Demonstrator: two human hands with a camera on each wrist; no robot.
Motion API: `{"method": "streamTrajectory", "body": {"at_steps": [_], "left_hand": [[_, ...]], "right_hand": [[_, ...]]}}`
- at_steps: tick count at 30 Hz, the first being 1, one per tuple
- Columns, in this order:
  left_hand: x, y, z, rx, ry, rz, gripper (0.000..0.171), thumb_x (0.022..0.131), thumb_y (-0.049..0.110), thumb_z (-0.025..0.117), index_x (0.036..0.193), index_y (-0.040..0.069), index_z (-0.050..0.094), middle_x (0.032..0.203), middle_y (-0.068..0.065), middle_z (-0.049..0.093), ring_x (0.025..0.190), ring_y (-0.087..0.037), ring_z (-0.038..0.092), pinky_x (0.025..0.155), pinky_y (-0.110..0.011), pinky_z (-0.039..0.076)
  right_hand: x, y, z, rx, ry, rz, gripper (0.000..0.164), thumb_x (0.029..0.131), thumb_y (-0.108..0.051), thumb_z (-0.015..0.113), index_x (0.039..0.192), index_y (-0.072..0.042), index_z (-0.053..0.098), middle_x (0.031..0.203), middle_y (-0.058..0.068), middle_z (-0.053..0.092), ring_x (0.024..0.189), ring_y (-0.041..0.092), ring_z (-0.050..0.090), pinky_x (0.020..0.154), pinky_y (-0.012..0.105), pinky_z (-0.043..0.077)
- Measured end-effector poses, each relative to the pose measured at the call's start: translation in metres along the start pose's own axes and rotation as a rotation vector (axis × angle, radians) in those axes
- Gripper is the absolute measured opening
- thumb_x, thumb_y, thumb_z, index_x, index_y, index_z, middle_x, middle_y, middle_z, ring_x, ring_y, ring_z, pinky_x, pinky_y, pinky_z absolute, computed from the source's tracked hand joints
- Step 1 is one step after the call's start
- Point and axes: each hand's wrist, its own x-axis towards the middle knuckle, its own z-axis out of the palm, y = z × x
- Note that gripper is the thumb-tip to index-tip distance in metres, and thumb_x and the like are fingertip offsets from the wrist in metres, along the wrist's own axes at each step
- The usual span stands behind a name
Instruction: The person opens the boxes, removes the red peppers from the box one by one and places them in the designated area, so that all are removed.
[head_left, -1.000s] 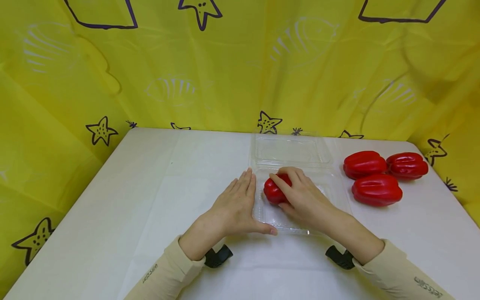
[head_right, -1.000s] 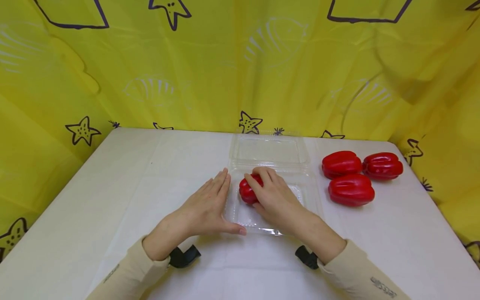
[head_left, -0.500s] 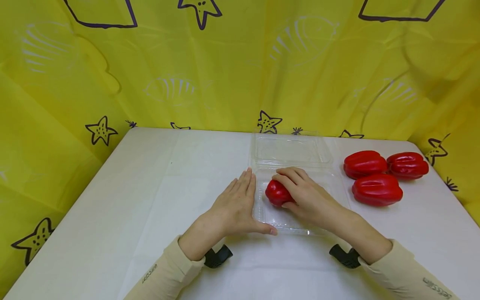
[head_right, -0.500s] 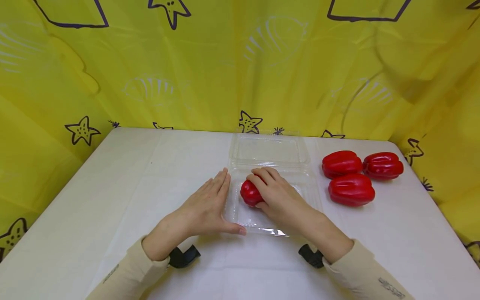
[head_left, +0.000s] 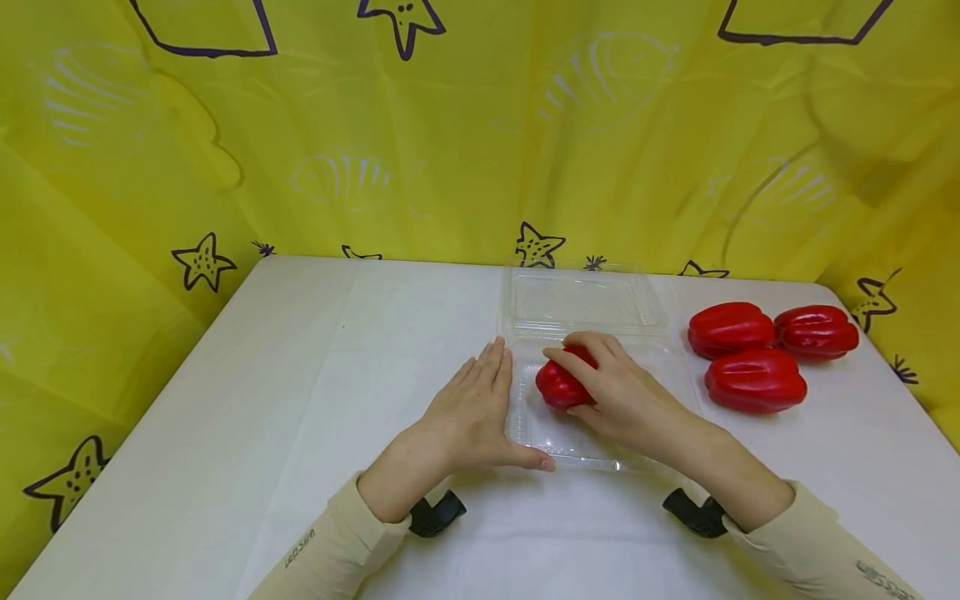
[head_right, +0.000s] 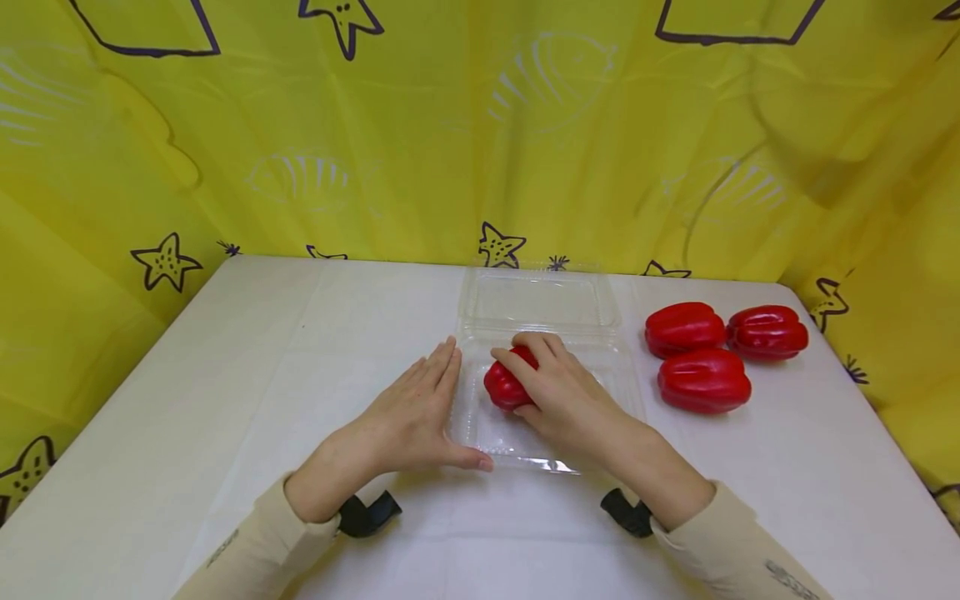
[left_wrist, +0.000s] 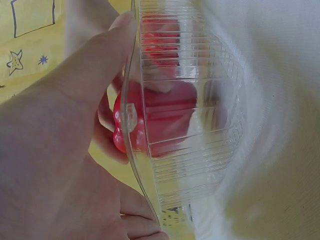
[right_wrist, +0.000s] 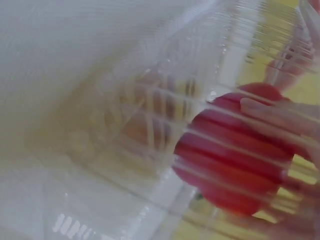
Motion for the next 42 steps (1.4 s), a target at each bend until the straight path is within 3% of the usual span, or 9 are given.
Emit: {"method": "streamTrajectory", "body": {"at_steps": [13, 25, 33, 42], "left_hand": [[0.0, 0.001, 0.0, 0.002, 0.009, 0.002, 0.134, 0.068, 0.081, 0.067, 0.158, 0.001, 0.009, 0.168, -0.013, 0.0, 0.156, -0.026, 0.003, 0.126, -0.043, 0.014], [-0.001, 0.0, 0.001, 0.004, 0.02, 0.009, 0.135, 0.068, 0.08, 0.068, 0.158, -0.001, 0.009, 0.168, -0.015, 0.001, 0.156, -0.027, 0.004, 0.127, -0.043, 0.014], [-0.001, 0.001, 0.0, 0.005, 0.018, 0.002, 0.136, 0.067, 0.081, 0.068, 0.158, -0.001, 0.008, 0.168, -0.014, 0.001, 0.156, -0.027, 0.005, 0.126, -0.043, 0.014], [-0.001, 0.001, 0.001, -0.006, 0.027, 0.007, 0.136, 0.067, 0.08, 0.069, 0.158, -0.001, 0.008, 0.168, -0.015, 0.001, 0.156, -0.028, 0.005, 0.127, -0.043, 0.014]], "right_hand": [[-0.009, 0.003, -0.015, 0.006, 0.049, 0.005, 0.074, 0.071, -0.013, 0.089, 0.137, -0.011, 0.055, 0.134, 0.016, 0.051, 0.122, 0.034, 0.052, 0.09, 0.05, 0.058], [-0.017, 0.008, -0.027, -0.022, 0.038, 0.024, 0.078, 0.07, -0.014, 0.09, 0.138, -0.009, 0.052, 0.138, 0.012, 0.053, 0.127, 0.032, 0.05, 0.092, 0.049, 0.057], [-0.021, 0.012, -0.039, -0.039, 0.1, -0.022, 0.079, 0.067, -0.008, 0.09, 0.137, -0.007, 0.052, 0.135, 0.013, 0.054, 0.124, 0.032, 0.051, 0.087, 0.049, 0.059], [-0.028, 0.019, -0.053, -0.035, 0.138, 0.002, 0.082, 0.067, -0.002, 0.089, 0.139, -0.008, 0.051, 0.138, 0.013, 0.051, 0.125, 0.033, 0.049, 0.082, 0.052, 0.059]]}}
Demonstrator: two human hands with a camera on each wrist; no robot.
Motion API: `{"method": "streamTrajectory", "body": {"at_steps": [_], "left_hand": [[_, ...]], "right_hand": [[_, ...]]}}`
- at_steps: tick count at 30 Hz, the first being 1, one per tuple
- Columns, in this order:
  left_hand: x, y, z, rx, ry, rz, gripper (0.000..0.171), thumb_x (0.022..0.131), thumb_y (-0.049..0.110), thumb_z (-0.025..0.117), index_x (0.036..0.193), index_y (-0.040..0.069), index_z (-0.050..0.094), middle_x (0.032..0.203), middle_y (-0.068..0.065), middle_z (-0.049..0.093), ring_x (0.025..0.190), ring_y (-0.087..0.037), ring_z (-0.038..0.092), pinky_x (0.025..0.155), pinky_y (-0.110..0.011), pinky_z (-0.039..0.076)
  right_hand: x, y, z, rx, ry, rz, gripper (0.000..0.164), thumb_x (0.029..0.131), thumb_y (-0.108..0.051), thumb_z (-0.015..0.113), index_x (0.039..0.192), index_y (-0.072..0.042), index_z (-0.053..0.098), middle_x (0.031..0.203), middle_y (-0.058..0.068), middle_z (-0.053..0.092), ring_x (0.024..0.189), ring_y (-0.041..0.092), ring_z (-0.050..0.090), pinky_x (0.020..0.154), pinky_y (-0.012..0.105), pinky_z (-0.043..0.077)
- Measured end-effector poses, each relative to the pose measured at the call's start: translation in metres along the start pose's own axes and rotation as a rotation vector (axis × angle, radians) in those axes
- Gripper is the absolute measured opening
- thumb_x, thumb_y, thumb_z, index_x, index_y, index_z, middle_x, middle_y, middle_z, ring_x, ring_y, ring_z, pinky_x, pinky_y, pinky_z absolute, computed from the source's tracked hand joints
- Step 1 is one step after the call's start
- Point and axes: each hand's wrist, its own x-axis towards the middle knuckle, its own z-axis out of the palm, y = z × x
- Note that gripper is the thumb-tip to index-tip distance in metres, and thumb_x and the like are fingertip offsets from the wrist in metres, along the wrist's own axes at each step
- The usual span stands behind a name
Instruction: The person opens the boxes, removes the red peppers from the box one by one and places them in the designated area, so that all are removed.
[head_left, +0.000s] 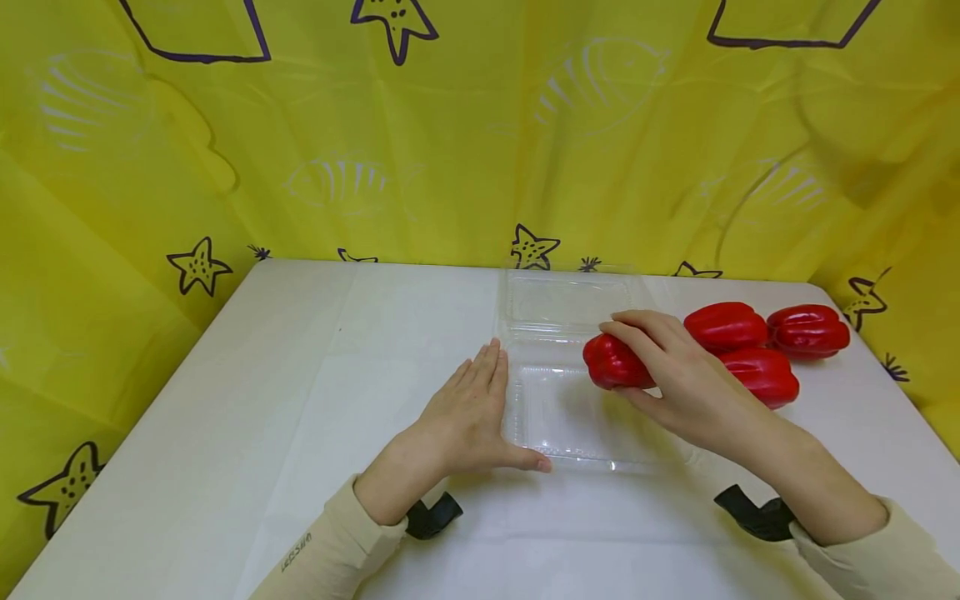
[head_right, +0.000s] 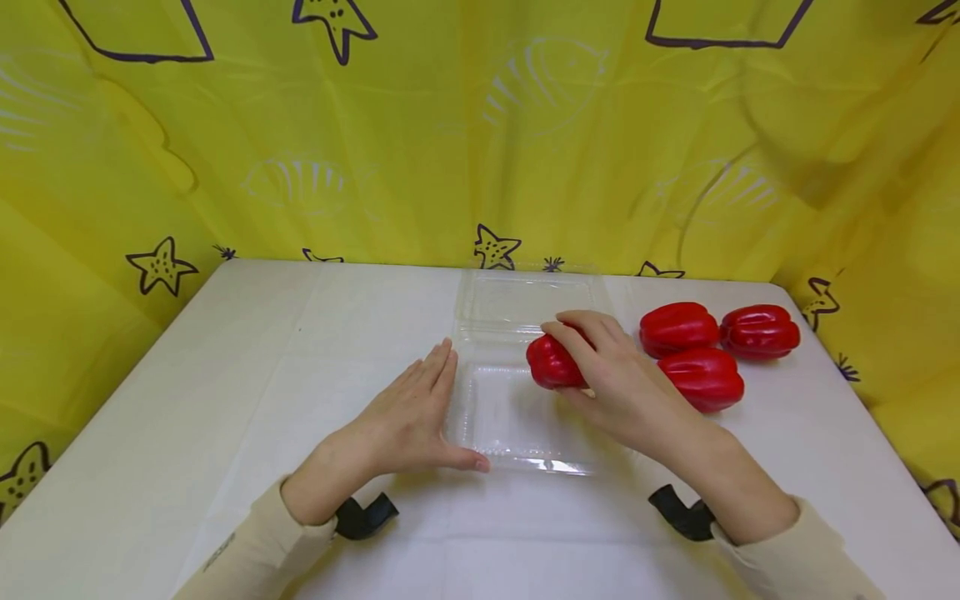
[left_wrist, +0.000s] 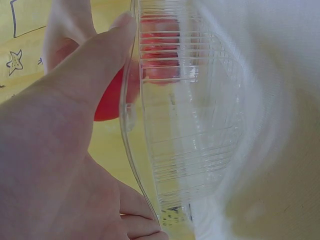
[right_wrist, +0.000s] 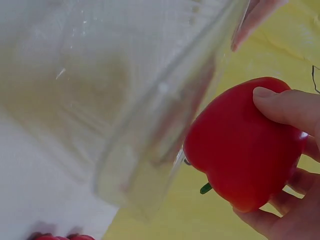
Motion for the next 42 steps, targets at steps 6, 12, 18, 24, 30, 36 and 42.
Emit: {"method": "streamTrajectory", "body": {"at_steps": [6, 12, 18, 24, 30, 36, 42], "left_hand": [[0.0, -0.001, 0.0, -0.001, 0.005, 0.002, 0.136, 0.067, 0.08, 0.07, 0.158, -0.002, 0.008, 0.168, -0.015, 0.001, 0.156, -0.028, 0.005, 0.127, -0.044, 0.014], [0.0, -0.001, 0.0, 0.004, 0.01, 0.008, 0.137, 0.067, 0.08, 0.07, 0.157, -0.002, 0.009, 0.167, -0.016, 0.002, 0.156, -0.028, 0.005, 0.126, -0.044, 0.015], [0.0, -0.001, -0.001, 0.004, 0.008, 0.009, 0.137, 0.067, 0.08, 0.07, 0.157, -0.002, 0.009, 0.167, -0.016, 0.001, 0.156, -0.027, 0.005, 0.127, -0.044, 0.014], [0.0, -0.001, -0.001, 0.0, 0.004, 0.005, 0.137, 0.067, 0.08, 0.07, 0.158, -0.002, 0.008, 0.167, -0.016, 0.001, 0.156, -0.027, 0.004, 0.127, -0.044, 0.014], [0.0, -0.002, 0.0, -0.001, 0.003, 0.004, 0.137, 0.066, 0.08, 0.07, 0.158, -0.002, 0.008, 0.167, -0.016, 0.001, 0.156, -0.027, 0.004, 0.127, -0.043, 0.014], [-0.001, -0.001, 0.0, 0.002, 0.006, 0.005, 0.137, 0.066, 0.08, 0.07, 0.157, -0.002, 0.008, 0.167, -0.016, 0.001, 0.156, -0.026, 0.004, 0.127, -0.043, 0.013], [-0.001, -0.001, 0.0, 0.007, 0.01, 0.006, 0.137, 0.066, 0.08, 0.07, 0.158, -0.002, 0.009, 0.167, -0.016, 0.001, 0.156, -0.027, 0.005, 0.127, -0.043, 0.014]], "right_hand": [[-0.003, 0.005, -0.008, -0.014, 0.022, 0.005, 0.082, 0.067, -0.002, 0.089, 0.14, -0.009, 0.05, 0.139, 0.013, 0.05, 0.126, 0.033, 0.047, 0.082, 0.054, 0.059], [-0.006, 0.009, -0.014, -0.031, 0.031, 0.017, 0.085, 0.065, -0.002, 0.09, 0.14, -0.009, 0.05, 0.14, 0.014, 0.049, 0.127, 0.034, 0.046, 0.082, 0.056, 0.058], [-0.01, 0.015, -0.019, -0.052, 0.052, 0.015, 0.085, 0.064, -0.003, 0.09, 0.139, -0.008, 0.051, 0.139, 0.015, 0.05, 0.126, 0.036, 0.045, 0.081, 0.058, 0.057], [-0.014, 0.019, -0.022, -0.061, 0.053, 0.057, 0.085, 0.064, -0.004, 0.091, 0.139, -0.009, 0.052, 0.139, 0.015, 0.051, 0.125, 0.037, 0.045, 0.081, 0.063, 0.055], [-0.02, 0.026, -0.027, -0.079, 0.081, 0.08, 0.085, 0.062, -0.001, 0.091, 0.138, -0.009, 0.053, 0.138, 0.016, 0.052, 0.126, 0.036, 0.045, 0.086, 0.062, 0.053], [-0.028, 0.036, -0.035, -0.096, 0.062, 0.113, 0.09, 0.061, -0.002, 0.09, 0.141, -0.007, 0.049, 0.14, 0.019, 0.048, 0.126, 0.04, 0.042, 0.08, 0.068, 0.051], [-0.035, 0.043, -0.04, -0.119, 0.06, 0.151, 0.09, 0.06, -0.003, 0.091, 0.139, -0.005, 0.05, 0.14, 0.02, 0.048, 0.126, 0.041, 0.041, 0.079, 0.068, 0.052]]}}
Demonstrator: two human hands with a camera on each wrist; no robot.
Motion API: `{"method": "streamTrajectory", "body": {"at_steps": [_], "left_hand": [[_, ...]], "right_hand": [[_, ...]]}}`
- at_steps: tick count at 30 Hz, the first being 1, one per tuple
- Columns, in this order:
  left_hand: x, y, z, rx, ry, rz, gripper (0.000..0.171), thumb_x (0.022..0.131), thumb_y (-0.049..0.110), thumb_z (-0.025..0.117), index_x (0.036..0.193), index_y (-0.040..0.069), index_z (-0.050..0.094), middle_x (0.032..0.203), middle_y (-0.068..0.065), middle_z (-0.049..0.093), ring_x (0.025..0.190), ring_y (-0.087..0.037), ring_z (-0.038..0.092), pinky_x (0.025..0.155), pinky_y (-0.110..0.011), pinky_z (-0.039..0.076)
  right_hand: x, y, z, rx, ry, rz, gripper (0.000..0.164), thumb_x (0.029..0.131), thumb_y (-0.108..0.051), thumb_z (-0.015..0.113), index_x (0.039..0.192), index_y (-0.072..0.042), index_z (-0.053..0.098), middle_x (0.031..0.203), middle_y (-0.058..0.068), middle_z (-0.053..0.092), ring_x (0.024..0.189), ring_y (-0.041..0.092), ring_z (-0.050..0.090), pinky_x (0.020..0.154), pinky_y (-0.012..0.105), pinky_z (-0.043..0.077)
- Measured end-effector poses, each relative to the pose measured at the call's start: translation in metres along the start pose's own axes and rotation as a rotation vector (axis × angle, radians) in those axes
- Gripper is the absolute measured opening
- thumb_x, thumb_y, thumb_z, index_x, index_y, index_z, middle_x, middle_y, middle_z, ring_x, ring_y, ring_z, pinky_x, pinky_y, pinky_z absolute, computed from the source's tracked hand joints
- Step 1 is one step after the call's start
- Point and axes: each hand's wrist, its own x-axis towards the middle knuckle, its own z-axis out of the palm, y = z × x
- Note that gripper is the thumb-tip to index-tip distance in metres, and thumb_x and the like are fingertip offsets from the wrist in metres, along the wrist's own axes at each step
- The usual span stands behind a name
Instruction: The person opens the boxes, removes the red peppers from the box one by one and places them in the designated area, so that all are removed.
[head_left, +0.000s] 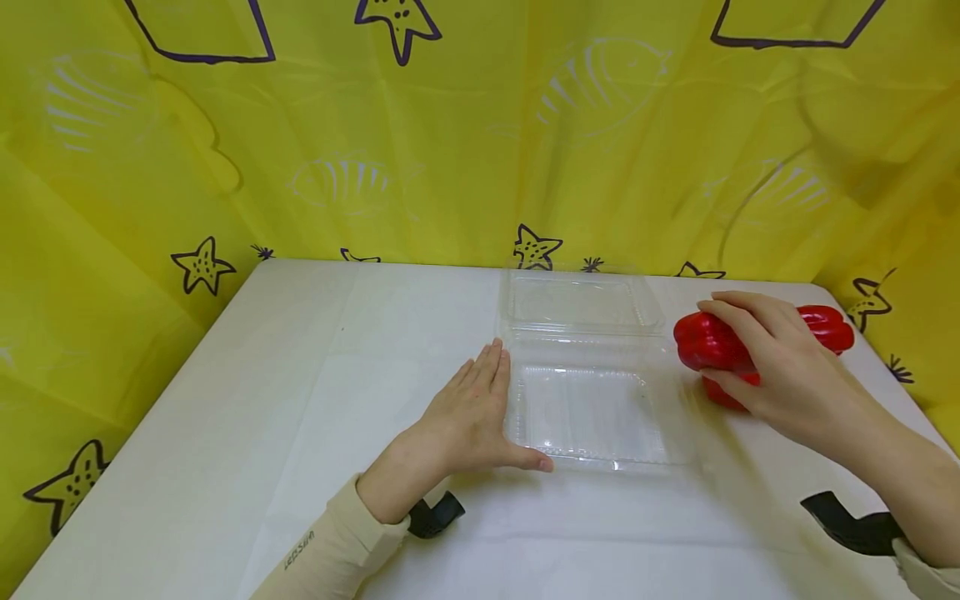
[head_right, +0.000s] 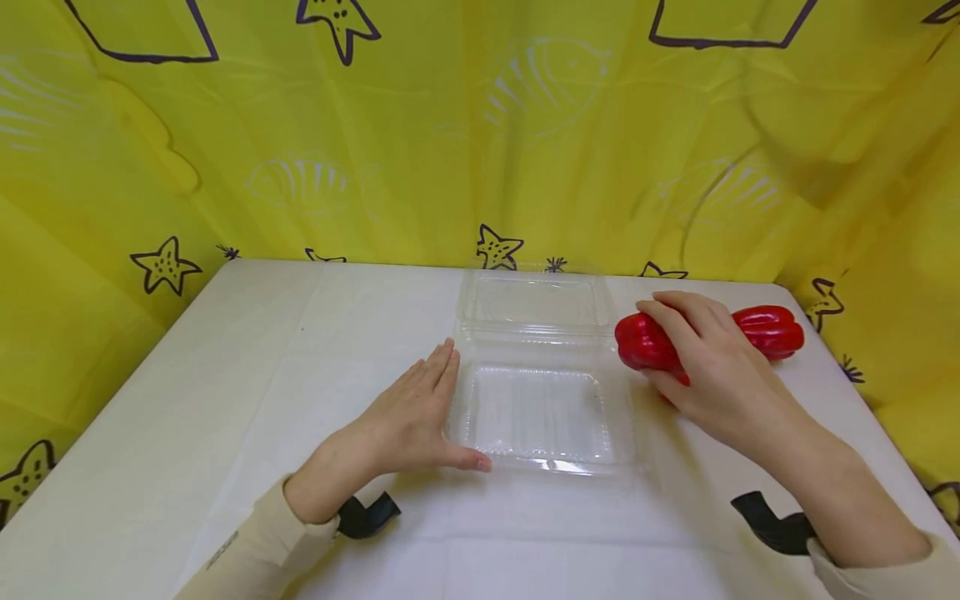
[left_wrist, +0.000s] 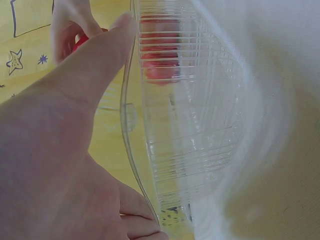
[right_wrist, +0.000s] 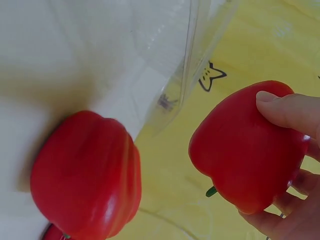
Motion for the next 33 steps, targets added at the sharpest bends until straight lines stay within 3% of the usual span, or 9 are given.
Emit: {"method": "streamTrajectory", "body": {"at_steps": [10, 12, 14, 18, 19, 23, 32, 33], "left_hand": [[-0.001, 0.001, -0.001, 0.027, 0.0, 0.002, 0.138, 0.066, 0.083, 0.068, 0.158, -0.002, 0.008, 0.167, -0.016, 0.001, 0.156, -0.026, 0.005, 0.126, -0.043, 0.015], [-0.001, 0.001, -0.001, 0.036, 0.001, 0.006, 0.139, 0.065, 0.083, 0.067, 0.158, -0.002, 0.008, 0.167, -0.015, 0.001, 0.156, -0.026, 0.005, 0.126, -0.043, 0.014], [-0.001, 0.001, -0.001, 0.04, 0.0, 0.007, 0.139, 0.065, 0.084, 0.067, 0.158, -0.001, 0.008, 0.167, -0.015, 0.0, 0.156, -0.026, 0.004, 0.126, -0.042, 0.014], [-0.001, 0.002, -0.001, 0.035, 0.003, 0.011, 0.138, 0.066, 0.083, 0.067, 0.158, -0.002, 0.008, 0.167, -0.016, 0.001, 0.156, -0.027, 0.004, 0.126, -0.043, 0.014], [-0.001, 0.002, -0.001, 0.033, 0.004, 0.012, 0.138, 0.066, 0.083, 0.067, 0.158, -0.002, 0.008, 0.167, -0.016, 0.001, 0.156, -0.027, 0.004, 0.126, -0.043, 0.014], [-0.002, 0.002, -0.001, 0.027, 0.008, 0.014, 0.137, 0.067, 0.082, 0.067, 0.157, -0.003, 0.009, 0.167, -0.017, 0.002, 0.156, -0.028, 0.005, 0.127, -0.044, 0.014], [-0.001, 0.002, -0.001, 0.016, 0.004, 0.008, 0.137, 0.067, 0.082, 0.068, 0.157, -0.003, 0.009, 0.167, -0.018, 0.002, 0.156, -0.028, 0.005, 0.127, -0.043, 0.014], [-0.001, 0.002, -0.001, 0.015, 0.004, 0.008, 0.138, 0.067, 0.082, 0.068, 0.157, -0.003, 0.009, 0.167, -0.018, 0.002, 0.156, -0.028, 0.005, 0.127, -0.044, 0.014]], "right_hand": [[-0.008, 0.014, -0.001, -0.028, 0.031, 0.003, 0.09, 0.057, 0.001, 0.092, 0.137, -0.001, 0.051, 0.136, 0.025, 0.048, 0.123, 0.044, 0.04, 0.077, 0.07, 0.05], [-0.01, 0.017, 0.001, -0.024, 0.053, -0.004, 0.09, 0.056, 0.002, 0.091, 0.137, -0.001, 0.051, 0.136, 0.024, 0.049, 0.123, 0.043, 0.041, 0.088, 0.061, 0.052], [-0.011, 0.019, 0.001, -0.019, 0.069, -0.01, 0.09, 0.056, 0.004, 0.091, 0.137, -0.001, 0.052, 0.135, 0.025, 0.05, 0.123, 0.043, 0.042, 0.09, 0.06, 0.051], [-0.013, 0.022, -0.001, -0.033, 0.063, 0.022, 0.088, 0.057, 0.003, 0.09, 0.136, -0.002, 0.052, 0.134, 0.025, 0.05, 0.121, 0.044, 0.041, 0.088, 0.064, 0.051], [-0.013, 0.023, -0.003, -0.04, 0.06, 0.029, 0.086, 0.058, 0.003, 0.09, 0.135, -0.002, 0.052, 0.134, 0.025, 0.049, 0.121, 0.044, 0.04, 0.08, 0.069, 0.048], [-0.014, 0.026, -0.006, -0.063, 0.052, 0.055, 0.083, 0.059, 0.002, 0.09, 0.133, -0.001, 0.052, 0.135, 0.024, 0.048, 0.122, 0.043, 0.039, 0.082, 0.071, 0.047], [-0.021, 0.037, -0.007, -0.071, 0.057, 0.062, 0.083, 0.058, 0.007, 0.089, 0.132, 0.002, 0.051, 0.134, 0.025, 0.047, 0.12, 0.045, 0.038, 0.078, 0.069, 0.048], [-0.022, 0.038, -0.007, -0.072, 0.062, 0.065, 0.082, 0.059, 0.007, 0.088, 0.132, 0.002, 0.051, 0.134, 0.025, 0.047, 0.12, 0.044, 0.038, 0.086, 0.065, 0.05]]}}
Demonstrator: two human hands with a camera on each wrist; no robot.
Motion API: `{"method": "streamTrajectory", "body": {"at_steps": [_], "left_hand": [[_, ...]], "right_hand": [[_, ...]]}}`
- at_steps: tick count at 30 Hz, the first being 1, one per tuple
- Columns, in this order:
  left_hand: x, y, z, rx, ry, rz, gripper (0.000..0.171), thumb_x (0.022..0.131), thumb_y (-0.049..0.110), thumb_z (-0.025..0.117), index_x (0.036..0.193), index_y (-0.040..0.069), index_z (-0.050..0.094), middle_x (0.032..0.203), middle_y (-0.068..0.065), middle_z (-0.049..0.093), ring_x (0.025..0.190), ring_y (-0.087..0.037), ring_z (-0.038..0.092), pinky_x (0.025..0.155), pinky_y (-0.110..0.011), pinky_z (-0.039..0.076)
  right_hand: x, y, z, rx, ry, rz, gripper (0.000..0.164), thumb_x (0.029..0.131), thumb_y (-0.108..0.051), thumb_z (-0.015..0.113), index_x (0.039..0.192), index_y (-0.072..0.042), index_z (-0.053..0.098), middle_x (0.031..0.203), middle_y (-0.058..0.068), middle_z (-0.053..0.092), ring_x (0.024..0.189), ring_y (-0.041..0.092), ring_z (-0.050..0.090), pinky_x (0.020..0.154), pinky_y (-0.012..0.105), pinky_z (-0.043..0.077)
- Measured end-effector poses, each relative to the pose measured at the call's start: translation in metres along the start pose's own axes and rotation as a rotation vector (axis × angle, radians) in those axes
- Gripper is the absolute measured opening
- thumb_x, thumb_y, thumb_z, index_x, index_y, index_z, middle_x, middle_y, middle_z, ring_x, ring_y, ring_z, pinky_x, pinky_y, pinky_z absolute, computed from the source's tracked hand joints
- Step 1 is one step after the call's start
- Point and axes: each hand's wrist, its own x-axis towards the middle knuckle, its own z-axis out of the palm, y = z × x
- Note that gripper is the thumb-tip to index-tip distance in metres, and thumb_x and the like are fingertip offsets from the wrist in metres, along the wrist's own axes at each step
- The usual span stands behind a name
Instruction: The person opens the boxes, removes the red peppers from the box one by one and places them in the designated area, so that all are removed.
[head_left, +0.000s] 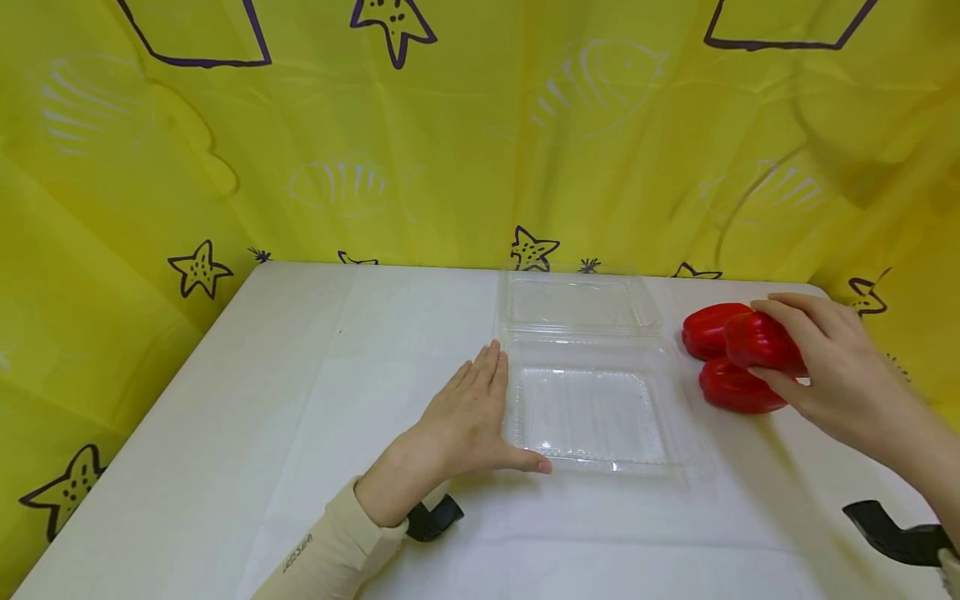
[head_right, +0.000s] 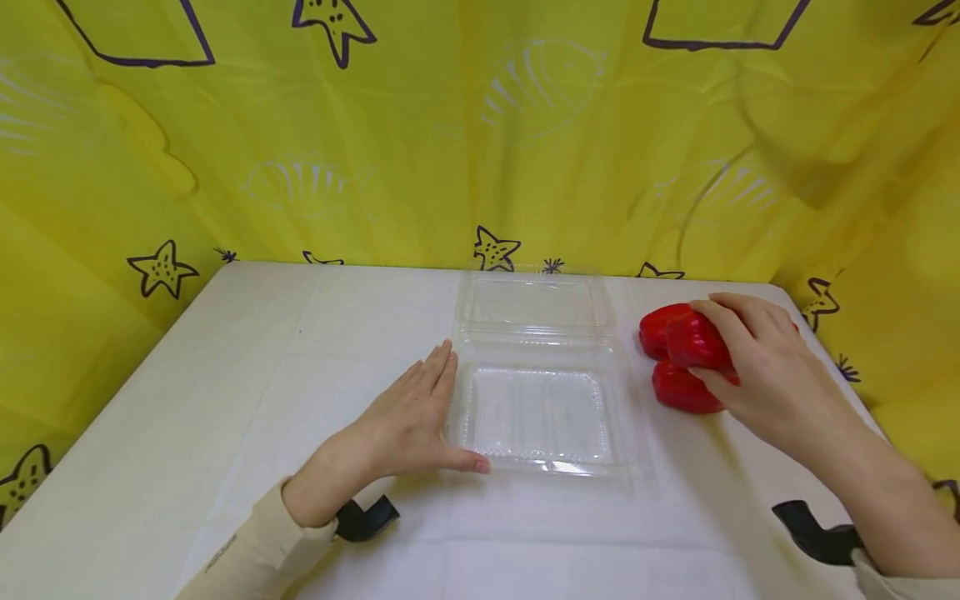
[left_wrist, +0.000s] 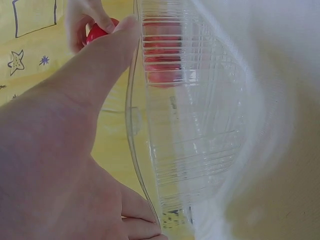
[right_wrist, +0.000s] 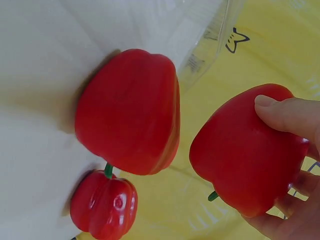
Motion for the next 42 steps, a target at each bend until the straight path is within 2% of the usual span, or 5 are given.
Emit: {"method": "streamTrajectory", "body": {"at_steps": [9, 17, 31, 38, 42], "left_hand": [[0.0, 0.0, 0.0, -0.005, 0.0, -0.003, 0.137, 0.067, 0.081, 0.068, 0.157, -0.003, 0.008, 0.167, -0.017, 0.0, 0.156, -0.028, 0.004, 0.127, -0.043, 0.014], [0.0, -0.001, 0.001, -0.009, 0.004, -0.003, 0.137, 0.067, 0.081, 0.069, 0.157, -0.002, 0.008, 0.167, -0.018, 0.002, 0.156, -0.028, 0.005, 0.126, -0.044, 0.015], [0.0, -0.001, 0.0, 0.003, 0.001, -0.002, 0.137, 0.067, 0.082, 0.068, 0.157, -0.003, 0.009, 0.167, -0.018, 0.002, 0.156, -0.028, 0.005, 0.126, -0.044, 0.016], [0.0, 0.0, 0.0, -0.013, -0.002, -0.006, 0.137, 0.067, 0.081, 0.069, 0.157, -0.003, 0.008, 0.167, -0.017, 0.001, 0.156, -0.028, 0.005, 0.126, -0.044, 0.015], [0.0, 0.0, 0.0, -0.013, 0.001, -0.006, 0.137, 0.067, 0.081, 0.069, 0.157, -0.002, 0.009, 0.167, -0.017, 0.001, 0.156, -0.027, 0.005, 0.126, -0.044, 0.015]], "right_hand": [[-0.006, 0.013, -0.001, 0.005, 0.021, -0.019, 0.086, 0.056, 0.013, 0.085, 0.134, 0.002, 0.051, 0.134, 0.025, 0.047, 0.121, 0.045, 0.038, 0.104, 0.06, 0.044], [-0.012, 0.023, -0.004, -0.039, -0.004, 0.041, 0.083, 0.057, 0.015, 0.085, 0.131, 0.004, 0.049, 0.13, 0.031, 0.045, 0.116, 0.049, 0.037, 0.077, 0.073, 0.045], [-0.025, 0.043, -0.001, -0.058, 0.04, 0.063, 0.077, 0.061, 0.02, 0.079, 0.13, 0.005, 0.048, 0.131, 0.034, 0.044, 0.116, 0.054, 0.034, 0.116, 0.065, 0.026], [-0.027, 0.048, 0.0, -0.117, -0.006, 0.163, 0.079, 0.061, 0.018, 0.081, 0.13, 0.009, 0.045, 0.131, 0.035, 0.04, 0.118, 0.053, 0.031, 0.089, 0.077, 0.04], [-0.029, 0.051, 0.002, -0.149, -0.055, 0.22, 0.076, 0.065, 0.015, 0.081, 0.13, 0.01, 0.043, 0.131, 0.037, 0.037, 0.119, 0.054, 0.029, 0.089, 0.078, 0.039]]}}
